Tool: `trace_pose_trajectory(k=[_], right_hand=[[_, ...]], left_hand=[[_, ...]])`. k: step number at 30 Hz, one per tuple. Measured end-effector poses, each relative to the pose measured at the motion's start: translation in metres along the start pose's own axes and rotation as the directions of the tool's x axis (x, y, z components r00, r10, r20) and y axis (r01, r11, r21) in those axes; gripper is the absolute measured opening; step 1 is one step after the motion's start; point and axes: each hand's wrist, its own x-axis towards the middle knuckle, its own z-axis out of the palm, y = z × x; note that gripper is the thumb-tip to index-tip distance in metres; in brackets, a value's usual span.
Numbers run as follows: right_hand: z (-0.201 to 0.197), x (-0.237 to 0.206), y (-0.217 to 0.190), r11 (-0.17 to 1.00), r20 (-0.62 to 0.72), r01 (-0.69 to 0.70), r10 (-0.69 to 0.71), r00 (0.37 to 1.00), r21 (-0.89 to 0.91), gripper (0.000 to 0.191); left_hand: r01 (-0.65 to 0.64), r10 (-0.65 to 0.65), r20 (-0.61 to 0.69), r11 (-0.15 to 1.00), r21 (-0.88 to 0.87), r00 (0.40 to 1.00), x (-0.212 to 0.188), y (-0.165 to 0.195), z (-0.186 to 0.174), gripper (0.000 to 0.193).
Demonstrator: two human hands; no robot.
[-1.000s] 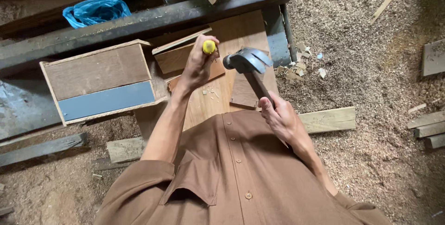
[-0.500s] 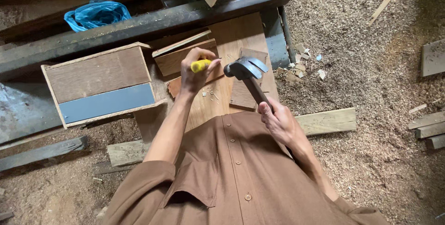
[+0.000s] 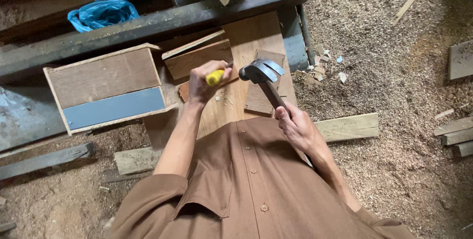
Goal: The person holds a yellow-handled chisel against wooden boards and a small wooden box on the workbench and strikes it with a claw hammer, cutting and shaping the wood. They reposition the chisel repeatedly on different spots of the boards and box edges, then set the chisel down and pick up a wood strip.
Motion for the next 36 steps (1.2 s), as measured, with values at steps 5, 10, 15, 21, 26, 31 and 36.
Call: trace_pose_trajectory(k=[5, 10, 15, 21, 26, 31, 36], right_hand=[[0.001, 0.004, 0.005, 0.999, 0.012, 0.003, -0.004, 1.000, 0.046, 0.047], [0.002, 0.010, 0.009, 0.997, 0.036, 0.000, -0.003, 0.999, 0.080, 0.046], [0.000, 0.011, 0.007, 0.998, 0.015, -0.009, 0.008, 1.000, 0.058, 0.048], [-0.002, 0.010, 0.004, 1.000, 0.035, 0.000, -0.001, 0.999, 0.027, 0.050], [-0.003, 0.006, 0.011, 0.993, -0.058, 0.013, -0.019, 0.998, -0.115, 0.049], [-0.003, 0.012, 0.017, 1.000, -0.027, -0.014, 0.014, 1.000, -0.008, 0.046], [-0.005, 0.016, 0.013, 0.999, -0.014, -0.010, 0.009, 1.000, -0.045, 0.044]], left_hand=[[0.028, -0.032, -0.071, 0.998, -0.055, 0.997, -0.017, -0.011, -0.013, 0.007], [0.160, -0.208, -0.305, 0.971, -0.176, 0.929, -0.042, 0.001, 0.004, 0.006], [0.479, -0.589, -0.319, 0.800, -0.362, 0.742, -0.018, 0.000, 0.023, 0.012], [0.495, -0.661, -0.223, 0.708, -0.504, 0.717, 0.020, -0.013, -0.006, 0.012], [0.398, -0.501, -0.256, 0.843, -0.363, 0.827, 0.003, 0.005, -0.015, 0.014], [0.263, -0.303, -0.267, 0.949, -0.176, 0.915, -0.004, 0.006, -0.011, 0.012], [0.169, -0.150, -0.189, 0.982, 0.088, 0.970, 0.011, 0.003, 0.001, 0.021]])
